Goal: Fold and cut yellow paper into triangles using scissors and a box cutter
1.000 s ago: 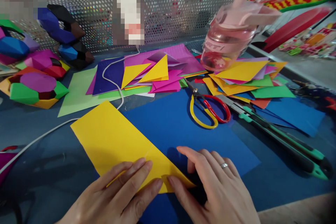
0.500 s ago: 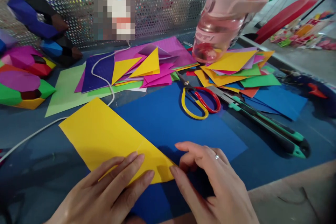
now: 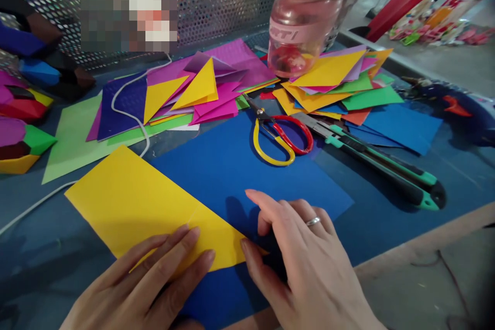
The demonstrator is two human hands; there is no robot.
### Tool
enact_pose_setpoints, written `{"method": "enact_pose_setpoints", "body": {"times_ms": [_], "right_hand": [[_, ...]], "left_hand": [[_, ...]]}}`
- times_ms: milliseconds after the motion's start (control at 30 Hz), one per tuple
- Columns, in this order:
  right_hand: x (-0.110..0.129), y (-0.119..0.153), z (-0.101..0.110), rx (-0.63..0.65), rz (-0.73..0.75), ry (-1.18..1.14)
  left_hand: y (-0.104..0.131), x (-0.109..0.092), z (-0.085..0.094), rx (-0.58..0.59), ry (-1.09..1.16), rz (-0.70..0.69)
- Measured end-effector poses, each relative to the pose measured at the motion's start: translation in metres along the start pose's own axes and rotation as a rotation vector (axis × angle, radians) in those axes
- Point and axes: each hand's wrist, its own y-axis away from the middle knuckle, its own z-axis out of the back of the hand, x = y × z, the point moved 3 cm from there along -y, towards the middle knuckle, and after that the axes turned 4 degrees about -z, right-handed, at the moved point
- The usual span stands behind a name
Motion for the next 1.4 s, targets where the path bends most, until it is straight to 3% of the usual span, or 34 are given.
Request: {"method": "enact_pose_setpoints", "body": {"times_ms": [500, 667, 833, 967, 1400], "right_hand": [[-0.004, 0.004, 0.001, 0.033, -0.007, 0.094], [-0.007, 0.006, 0.002, 0.037, 0.016, 0.064], [-0.012, 0.009, 0.008, 0.094, -0.053, -0.102], [-0.012, 0.01, 0.012, 0.101, -0.072, -0.205], [-0.014, 0.009, 0.006, 0.08, -0.022, -0.189]], "left_hand": [[0.015, 0.007, -0.006, 0.104, -0.017, -0.097], [0.013, 0.003, -0.006, 0.086, -0.009, -0.075], [0.012, 0.001, -0.007, 0.018, 0.069, 0.057], [0.014, 0.0, -0.007, 0.077, 0.027, -0.073], [0.013, 0.003, -0.008, 0.086, 0.034, -0.092]]}}
